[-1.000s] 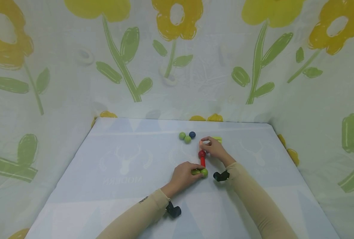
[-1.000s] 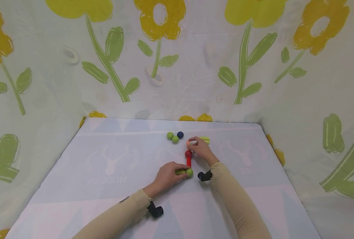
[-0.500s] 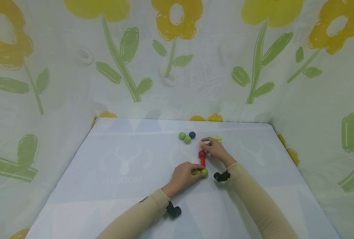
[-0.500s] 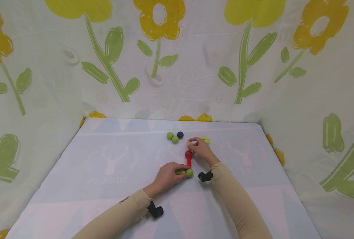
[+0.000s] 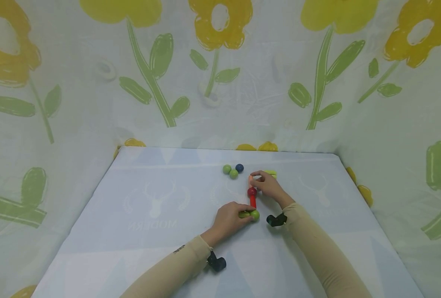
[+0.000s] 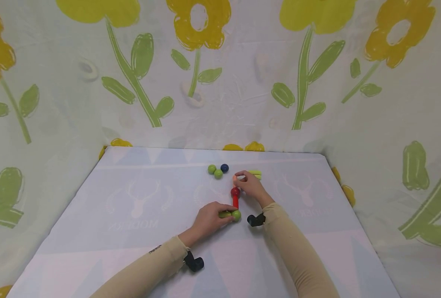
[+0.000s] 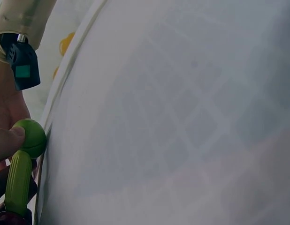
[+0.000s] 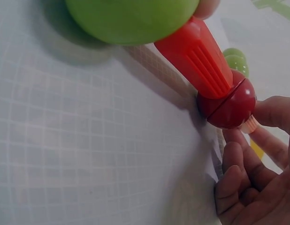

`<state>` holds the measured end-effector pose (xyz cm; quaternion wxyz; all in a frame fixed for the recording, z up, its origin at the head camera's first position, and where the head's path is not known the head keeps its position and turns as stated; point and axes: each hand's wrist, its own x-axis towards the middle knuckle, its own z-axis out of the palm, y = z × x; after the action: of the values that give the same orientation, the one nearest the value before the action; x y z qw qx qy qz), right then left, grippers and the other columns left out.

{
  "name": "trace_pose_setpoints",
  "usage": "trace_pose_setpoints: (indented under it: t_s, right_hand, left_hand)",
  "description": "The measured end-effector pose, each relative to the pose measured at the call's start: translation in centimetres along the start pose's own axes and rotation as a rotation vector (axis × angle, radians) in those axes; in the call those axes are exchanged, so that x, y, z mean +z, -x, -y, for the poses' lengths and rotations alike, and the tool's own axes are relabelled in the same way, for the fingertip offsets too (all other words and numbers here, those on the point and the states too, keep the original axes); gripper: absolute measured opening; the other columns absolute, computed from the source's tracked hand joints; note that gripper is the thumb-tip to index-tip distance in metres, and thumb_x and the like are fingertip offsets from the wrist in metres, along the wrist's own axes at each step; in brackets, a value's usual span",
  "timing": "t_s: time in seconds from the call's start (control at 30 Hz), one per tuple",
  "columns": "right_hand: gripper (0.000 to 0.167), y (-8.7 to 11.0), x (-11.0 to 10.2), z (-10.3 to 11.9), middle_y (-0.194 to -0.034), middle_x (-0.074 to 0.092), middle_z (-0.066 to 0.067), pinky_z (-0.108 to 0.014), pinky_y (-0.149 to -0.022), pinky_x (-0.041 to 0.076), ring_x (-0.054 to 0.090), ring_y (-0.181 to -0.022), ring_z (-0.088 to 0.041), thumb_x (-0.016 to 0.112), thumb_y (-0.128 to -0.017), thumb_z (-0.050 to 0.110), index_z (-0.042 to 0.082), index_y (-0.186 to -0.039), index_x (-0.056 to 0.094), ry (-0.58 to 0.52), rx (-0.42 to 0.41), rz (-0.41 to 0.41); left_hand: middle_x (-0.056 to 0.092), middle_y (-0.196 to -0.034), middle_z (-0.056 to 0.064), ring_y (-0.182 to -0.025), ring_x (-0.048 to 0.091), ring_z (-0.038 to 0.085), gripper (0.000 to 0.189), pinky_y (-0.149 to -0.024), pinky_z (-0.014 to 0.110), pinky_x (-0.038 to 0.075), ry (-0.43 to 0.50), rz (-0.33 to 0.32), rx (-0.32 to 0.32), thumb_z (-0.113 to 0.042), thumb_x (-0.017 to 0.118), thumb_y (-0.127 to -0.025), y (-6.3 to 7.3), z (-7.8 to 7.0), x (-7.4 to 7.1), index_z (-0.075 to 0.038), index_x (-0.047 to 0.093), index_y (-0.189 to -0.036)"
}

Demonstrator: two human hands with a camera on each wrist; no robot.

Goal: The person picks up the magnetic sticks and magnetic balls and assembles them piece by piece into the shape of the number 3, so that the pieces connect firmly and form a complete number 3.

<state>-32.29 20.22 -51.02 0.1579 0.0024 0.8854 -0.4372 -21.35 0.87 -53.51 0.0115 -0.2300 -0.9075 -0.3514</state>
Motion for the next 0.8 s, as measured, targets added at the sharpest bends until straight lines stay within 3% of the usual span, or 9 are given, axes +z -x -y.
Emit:
trace_pose_setpoints:
  t_s: [0.57, 0.8]
  right_hand:
    - [0.046, -0.29, 0.02, -0.26, -0.116, 0.066, -0.012, -0.036, -0.083, 0.051, 0.061, -0.097, -0.026, 0.065, -0.099, 0.035, 0.015, -0.140, 0.056, 0.014, -0.021, -0.024]
    - [0.042, -0.23, 0.01, 0.39, -0.122, 0.065, -0.013, -0.038, -0.081, 0.053, 0.060, -0.104, -0.028, 0.064, -0.100, 0.034, 0.016, -0.138, 0.059, 0.102, -0.068, -0.077]
  left_hand:
    - [0.073, -0.096, -0.012, -0.077, 0.052, 0.004, 0.028, -0.067, 0.020, 0.040, 0.000, 0.012, -0.005, -0.035, 0.079, -0.089, 0.04, -0.17, -0.17, -0.028, 0.079, -0.117]
    - [0.073, -0.095, -0.011, -0.076, 0.051, 0.004, 0.028, -0.066, 0.020, 0.040, -0.004, 0.006, 0.006, -0.035, 0.079, -0.090, 0.03, -0.22, -0.17, -0.028, 0.079, -0.117]
